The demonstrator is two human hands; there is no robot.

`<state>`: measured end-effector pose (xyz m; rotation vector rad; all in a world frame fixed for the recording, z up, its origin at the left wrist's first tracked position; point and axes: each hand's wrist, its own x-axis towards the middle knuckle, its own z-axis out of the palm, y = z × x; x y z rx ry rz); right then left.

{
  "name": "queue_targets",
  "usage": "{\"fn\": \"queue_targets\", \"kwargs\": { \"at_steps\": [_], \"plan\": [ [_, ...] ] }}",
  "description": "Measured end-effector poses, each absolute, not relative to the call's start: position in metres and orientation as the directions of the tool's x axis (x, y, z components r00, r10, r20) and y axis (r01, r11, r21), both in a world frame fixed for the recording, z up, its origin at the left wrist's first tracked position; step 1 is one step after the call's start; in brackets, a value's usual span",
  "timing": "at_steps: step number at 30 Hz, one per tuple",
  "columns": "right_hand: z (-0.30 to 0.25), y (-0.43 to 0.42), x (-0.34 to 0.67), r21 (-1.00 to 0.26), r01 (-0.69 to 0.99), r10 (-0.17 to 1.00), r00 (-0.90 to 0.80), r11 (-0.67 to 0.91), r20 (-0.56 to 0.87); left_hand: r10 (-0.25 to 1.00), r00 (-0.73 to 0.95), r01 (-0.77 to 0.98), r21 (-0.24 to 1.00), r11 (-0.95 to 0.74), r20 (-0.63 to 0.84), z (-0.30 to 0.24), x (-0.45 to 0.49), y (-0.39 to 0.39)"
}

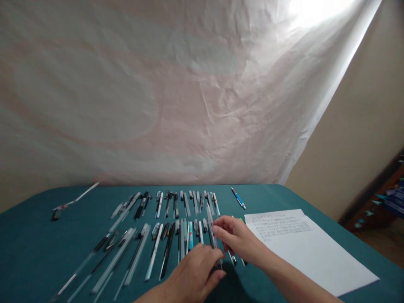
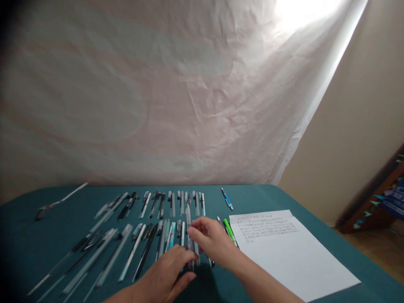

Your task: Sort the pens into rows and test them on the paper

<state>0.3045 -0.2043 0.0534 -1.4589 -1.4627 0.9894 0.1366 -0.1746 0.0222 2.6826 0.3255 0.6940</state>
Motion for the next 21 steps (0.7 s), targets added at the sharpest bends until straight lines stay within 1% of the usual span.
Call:
{"fn": "queue_targets", "kwargs": {
  "at_steps": [3, 6, 8, 10, 11, 15, 21],
  "plan": [
    [0.056, -0.201, 0.302, -0.967, 0.252, 0.999, 0.017, -0.039, -0.035, 0.289, 0.842, 0.120, 0.363, -0.924, 0.456, 0.020, 0.137, -0.175],
    [0.059, -0.183, 0.320, -0.970, 0.242, 0.998, 0.060, -0.024, -0.009, 0.288, 0.797, 0.117, 0.331, -0.936, 0.531, 0.019, 0.136, -0.174],
    [0.060, -0.163, 0.348, -0.953, 0.302, 0.982, 0.179, 0.005, 0.062, 0.311, 0.763, 0.139, 0.327, -0.935, 0.566, 0.019, 0.135, -0.173],
    [0.058, -0.139, 0.383, -0.902, 0.427, 0.938, 0.332, -0.058, 0.097, 0.342, 0.750, 0.163, 0.342, -0.925, 0.567, 0.017, 0.135, -0.172],
    [0.055, -0.128, 0.401, -0.887, 0.451, 0.923, 0.374, -0.095, 0.092, 0.356, 0.751, 0.174, 0.353, -0.919, 0.557, 0.017, 0.135, -0.171],
    [0.036, -0.097, 0.460, -0.834, 0.511, 0.889, 0.455, -0.209, 0.056, 0.372, 0.767, 0.191, 0.367, -0.911, 0.523, 0.014, 0.135, -0.171],
    [0.002, -0.075, 0.500, -0.716, 0.590, 0.859, 0.511, -0.373, -0.027, 0.418, 0.788, 0.229, 0.415, -0.881, 0.452, 0.017, 0.133, -0.169]
  ]
}}
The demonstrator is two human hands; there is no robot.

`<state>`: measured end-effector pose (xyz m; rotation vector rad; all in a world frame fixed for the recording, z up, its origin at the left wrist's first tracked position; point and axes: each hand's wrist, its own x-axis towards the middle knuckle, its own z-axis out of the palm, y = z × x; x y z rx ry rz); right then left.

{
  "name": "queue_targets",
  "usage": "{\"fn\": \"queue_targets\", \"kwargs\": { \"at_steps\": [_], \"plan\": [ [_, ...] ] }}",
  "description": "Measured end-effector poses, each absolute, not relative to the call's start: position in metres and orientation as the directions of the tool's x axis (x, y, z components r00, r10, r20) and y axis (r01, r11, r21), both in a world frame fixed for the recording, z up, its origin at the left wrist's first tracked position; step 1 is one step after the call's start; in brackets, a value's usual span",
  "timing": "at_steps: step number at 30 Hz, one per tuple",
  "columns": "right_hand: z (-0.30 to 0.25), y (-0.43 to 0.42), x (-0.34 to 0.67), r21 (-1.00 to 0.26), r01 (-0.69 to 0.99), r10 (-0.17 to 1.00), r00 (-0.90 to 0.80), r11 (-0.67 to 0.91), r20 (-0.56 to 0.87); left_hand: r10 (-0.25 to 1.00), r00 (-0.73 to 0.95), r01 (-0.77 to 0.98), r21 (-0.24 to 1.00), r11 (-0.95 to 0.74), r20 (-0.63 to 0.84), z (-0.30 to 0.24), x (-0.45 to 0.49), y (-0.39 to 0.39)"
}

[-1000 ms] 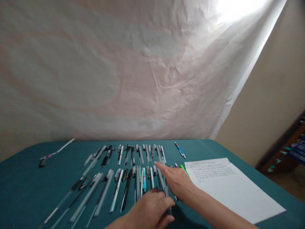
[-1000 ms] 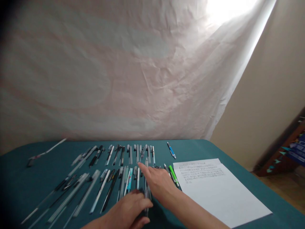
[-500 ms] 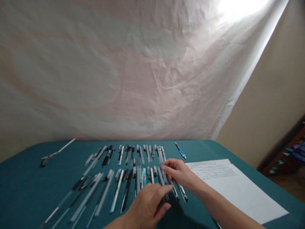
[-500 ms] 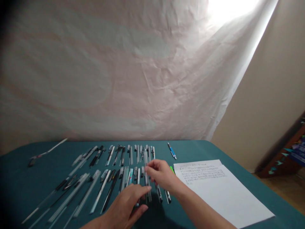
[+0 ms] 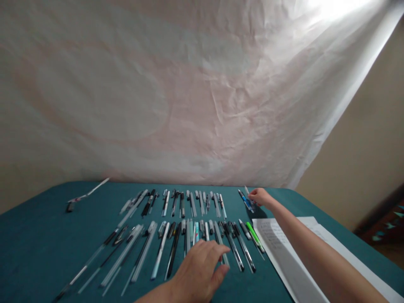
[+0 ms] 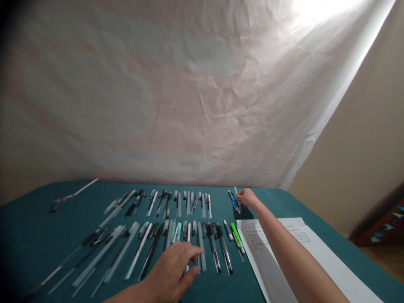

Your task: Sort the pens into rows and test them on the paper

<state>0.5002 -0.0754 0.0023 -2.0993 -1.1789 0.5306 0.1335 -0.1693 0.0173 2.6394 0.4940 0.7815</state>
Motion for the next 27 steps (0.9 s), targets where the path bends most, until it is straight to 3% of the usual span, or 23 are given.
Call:
{"fn": "queue_targets", "kwargs": {
  "at_steps": [11, 27],
  "plan": [
    [-0.025, -0.064, 0.524, -0.518, 0.686, 0.822, 0.566, -0.511, -0.062, 0.439, 0.819, 0.251, 0.458, -0.853, 0.369, 0.021, 0.134, -0.171],
    [-0.028, -0.068, 0.517, -0.448, 0.770, 0.851, 0.524, -0.455, 0.036, 0.403, 0.839, 0.220, 0.449, -0.866, 0.366, 0.025, 0.136, -0.170]
  ]
}}
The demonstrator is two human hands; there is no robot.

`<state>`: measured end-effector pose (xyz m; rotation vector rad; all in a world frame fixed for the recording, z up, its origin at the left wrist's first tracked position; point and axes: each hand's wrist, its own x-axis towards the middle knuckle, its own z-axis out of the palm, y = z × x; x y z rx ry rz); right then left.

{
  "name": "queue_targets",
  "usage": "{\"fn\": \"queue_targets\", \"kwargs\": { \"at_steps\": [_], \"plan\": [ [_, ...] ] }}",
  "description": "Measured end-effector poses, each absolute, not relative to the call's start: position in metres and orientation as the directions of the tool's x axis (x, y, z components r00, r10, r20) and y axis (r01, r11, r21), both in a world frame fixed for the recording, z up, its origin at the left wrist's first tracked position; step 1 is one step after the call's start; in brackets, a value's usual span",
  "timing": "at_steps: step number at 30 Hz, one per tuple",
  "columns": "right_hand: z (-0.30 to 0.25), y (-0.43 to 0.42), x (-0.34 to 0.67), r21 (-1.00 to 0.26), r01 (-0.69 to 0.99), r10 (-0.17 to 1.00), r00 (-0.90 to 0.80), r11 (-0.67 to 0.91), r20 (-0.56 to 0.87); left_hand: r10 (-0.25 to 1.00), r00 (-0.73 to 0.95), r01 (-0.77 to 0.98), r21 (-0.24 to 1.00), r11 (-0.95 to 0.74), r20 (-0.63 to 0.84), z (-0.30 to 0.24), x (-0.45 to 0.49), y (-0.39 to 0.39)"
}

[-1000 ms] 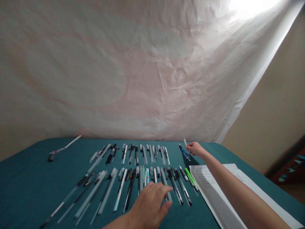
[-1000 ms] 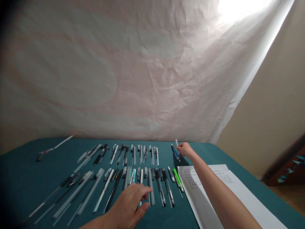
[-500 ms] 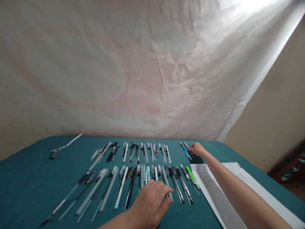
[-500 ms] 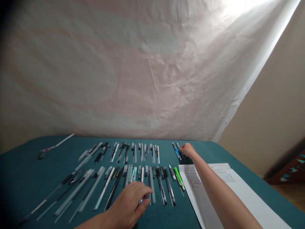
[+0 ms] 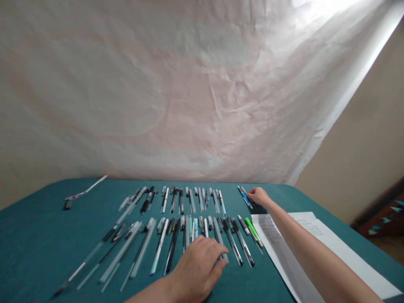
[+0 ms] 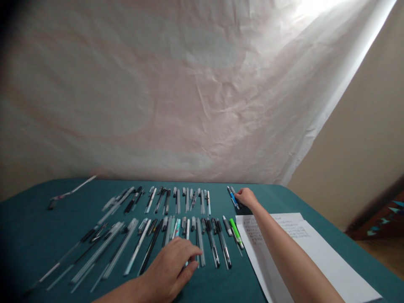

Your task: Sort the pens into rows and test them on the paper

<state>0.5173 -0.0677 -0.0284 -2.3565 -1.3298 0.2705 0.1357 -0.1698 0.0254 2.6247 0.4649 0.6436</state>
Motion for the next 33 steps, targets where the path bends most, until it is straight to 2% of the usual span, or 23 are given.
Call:
{"fn": "queue_targets", "kwargs": {
  "at_steps": [8, 12, 17, 19, 27, 33],
  "plan": [
    [-0.010, -0.081, 0.505, -0.454, 0.797, 0.859, 0.497, -0.398, 0.119, 0.383, 0.851, 0.218, 0.422, -0.880, 0.360, 0.024, 0.137, -0.170],
    [0.008, -0.106, 0.484, -0.450, 0.834, 0.892, 0.424, -0.319, 0.154, 0.376, 0.852, 0.213, 0.416, -0.884, 0.365, 0.026, 0.137, -0.170],
    [0.016, -0.168, 0.445, -0.467, 0.872, 0.977, 0.203, -0.149, 0.066, 0.375, 0.853, 0.205, 0.428, -0.880, 0.363, 0.027, 0.137, -0.171],
    [0.014, -0.191, 0.432, -0.468, 0.871, 0.985, 0.173, -0.147, 0.012, 0.372, 0.854, 0.202, 0.428, -0.881, 0.363, 0.026, 0.138, -0.172],
    [0.003, -0.211, 0.417, -0.415, 0.880, 0.968, 0.253, -0.229, 0.001, 0.360, 0.877, 0.210, 0.419, -0.883, 0.319, 0.030, 0.142, -0.175],
    [0.004, -0.209, 0.419, -0.456, 0.854, 0.954, 0.298, -0.252, 0.033, 0.365, 0.871, 0.204, 0.435, -0.877, 0.329, 0.028, 0.145, -0.176]
  ]
}}
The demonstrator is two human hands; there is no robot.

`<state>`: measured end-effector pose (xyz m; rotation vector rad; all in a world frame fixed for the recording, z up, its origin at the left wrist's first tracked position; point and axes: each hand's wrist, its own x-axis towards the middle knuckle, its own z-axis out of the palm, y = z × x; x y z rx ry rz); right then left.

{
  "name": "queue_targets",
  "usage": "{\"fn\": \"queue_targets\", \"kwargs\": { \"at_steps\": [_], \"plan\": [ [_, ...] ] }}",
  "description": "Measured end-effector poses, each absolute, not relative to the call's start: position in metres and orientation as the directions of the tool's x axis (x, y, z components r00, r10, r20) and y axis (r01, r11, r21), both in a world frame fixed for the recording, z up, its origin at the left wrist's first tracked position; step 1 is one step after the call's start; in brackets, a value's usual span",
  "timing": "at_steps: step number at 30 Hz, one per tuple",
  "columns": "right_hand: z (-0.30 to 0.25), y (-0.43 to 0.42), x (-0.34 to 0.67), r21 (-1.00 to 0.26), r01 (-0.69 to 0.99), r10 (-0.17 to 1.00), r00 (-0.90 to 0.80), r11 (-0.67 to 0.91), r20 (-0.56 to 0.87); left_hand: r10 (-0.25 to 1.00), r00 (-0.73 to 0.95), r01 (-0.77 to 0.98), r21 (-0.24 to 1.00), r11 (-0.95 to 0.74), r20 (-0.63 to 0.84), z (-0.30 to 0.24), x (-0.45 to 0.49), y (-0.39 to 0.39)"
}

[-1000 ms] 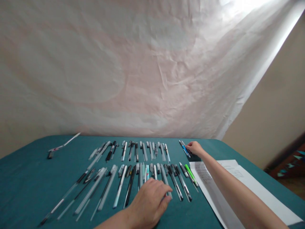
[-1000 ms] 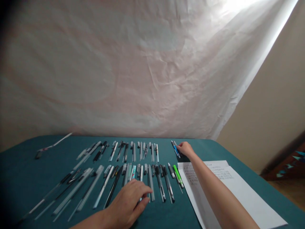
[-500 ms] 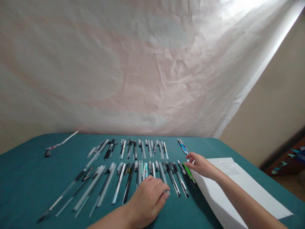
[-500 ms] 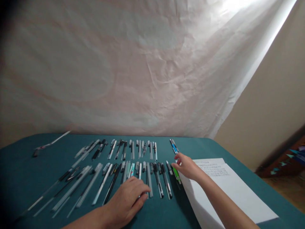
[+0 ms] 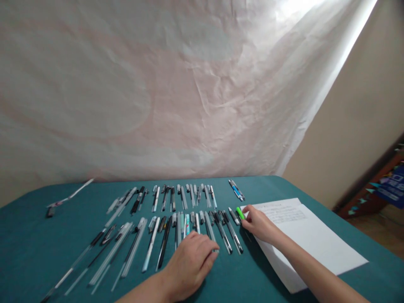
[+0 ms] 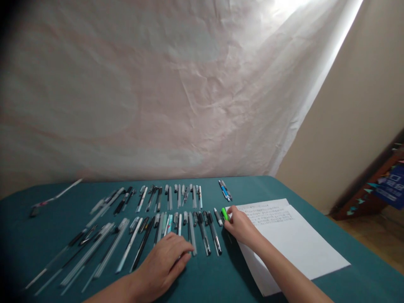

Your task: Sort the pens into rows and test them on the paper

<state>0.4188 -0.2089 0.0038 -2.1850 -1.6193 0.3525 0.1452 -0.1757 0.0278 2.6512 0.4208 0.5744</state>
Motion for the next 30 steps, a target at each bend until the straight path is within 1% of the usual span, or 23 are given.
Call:
{"fn": "queue_targets", "kwargs": {
  "at_steps": [3, 5, 7, 10, 12, 14, 16, 19, 22, 24, 26, 28, 30],
  "plan": [
    [0.007, -0.211, 0.422, -0.543, 0.814, 0.945, 0.310, -0.209, 0.101, 0.380, 0.859, 0.209, 0.443, -0.872, 0.342, 0.027, 0.146, -0.176],
    [0.011, -0.214, 0.418, -0.646, 0.750, 0.947, 0.293, -0.144, 0.130, 0.393, 0.855, 0.215, 0.459, -0.862, 0.338, 0.030, 0.147, -0.176],
    [0.019, -0.219, 0.407, -0.759, 0.648, 0.961, 0.244, -0.062, 0.130, 0.424, 0.847, 0.229, 0.500, -0.835, 0.321, 0.033, 0.149, -0.177],
    [0.031, -0.231, 0.378, -0.879, 0.475, 0.986, 0.121, 0.042, 0.113, 0.555, 0.777, 0.262, 0.648, -0.715, 0.297, 0.040, 0.156, -0.182],
    [0.037, -0.241, 0.358, -0.912, 0.401, 0.990, 0.065, 0.087, 0.123, 0.641, 0.717, 0.253, 0.755, -0.605, 0.274, 0.044, 0.164, -0.189],
    [0.039, -0.249, 0.341, -0.922, 0.365, 0.989, 0.022, 0.127, 0.145, 0.687, 0.684, 0.216, 0.831, -0.513, 0.247, 0.046, 0.173, -0.199],
    [0.039, -0.256, 0.331, -0.913, 0.372, 0.983, 0.000, 0.168, 0.181, 0.722, 0.658, 0.173, 0.891, -0.420, 0.213, 0.045, 0.180, -0.208],
    [0.040, -0.259, 0.331, -0.877, 0.441, 0.979, -0.016, 0.190, 0.204, 0.790, 0.595, 0.116, 0.958, -0.263, 0.145, 0.039, 0.188, -0.216],
    [0.042, -0.255, 0.349, -0.801, 0.581, 0.985, -0.012, 0.146, 0.171, 0.846, 0.511, 0.062, 0.975, -0.213, 0.152, 0.034, 0.189, -0.214],
    [0.043, -0.249, 0.368, -0.698, 0.713, 0.986, 0.061, 0.067, 0.158, 0.862, 0.467, 0.055, 0.967, -0.250, 0.196, 0.033, 0.186, -0.210],
    [0.041, -0.245, 0.388, -0.569, 0.820, 0.981, 0.150, -0.056, 0.119, 0.854, 0.467, 0.069, 0.954, -0.293, 0.228, 0.033, 0.183, -0.208],
    [0.037, -0.242, 0.405, -0.463, 0.869, 0.970, 0.232, -0.176, 0.066, 0.840, 0.490, 0.082, 0.947, -0.311, 0.233, 0.034, 0.180, -0.209],
    [0.031, -0.241, 0.415, -0.411, 0.882, 0.963, 0.268, -0.232, 0.033, 0.836, 0.502, 0.090, 0.948, -0.304, 0.220, 0.033, 0.177, -0.210]
  ]
}}
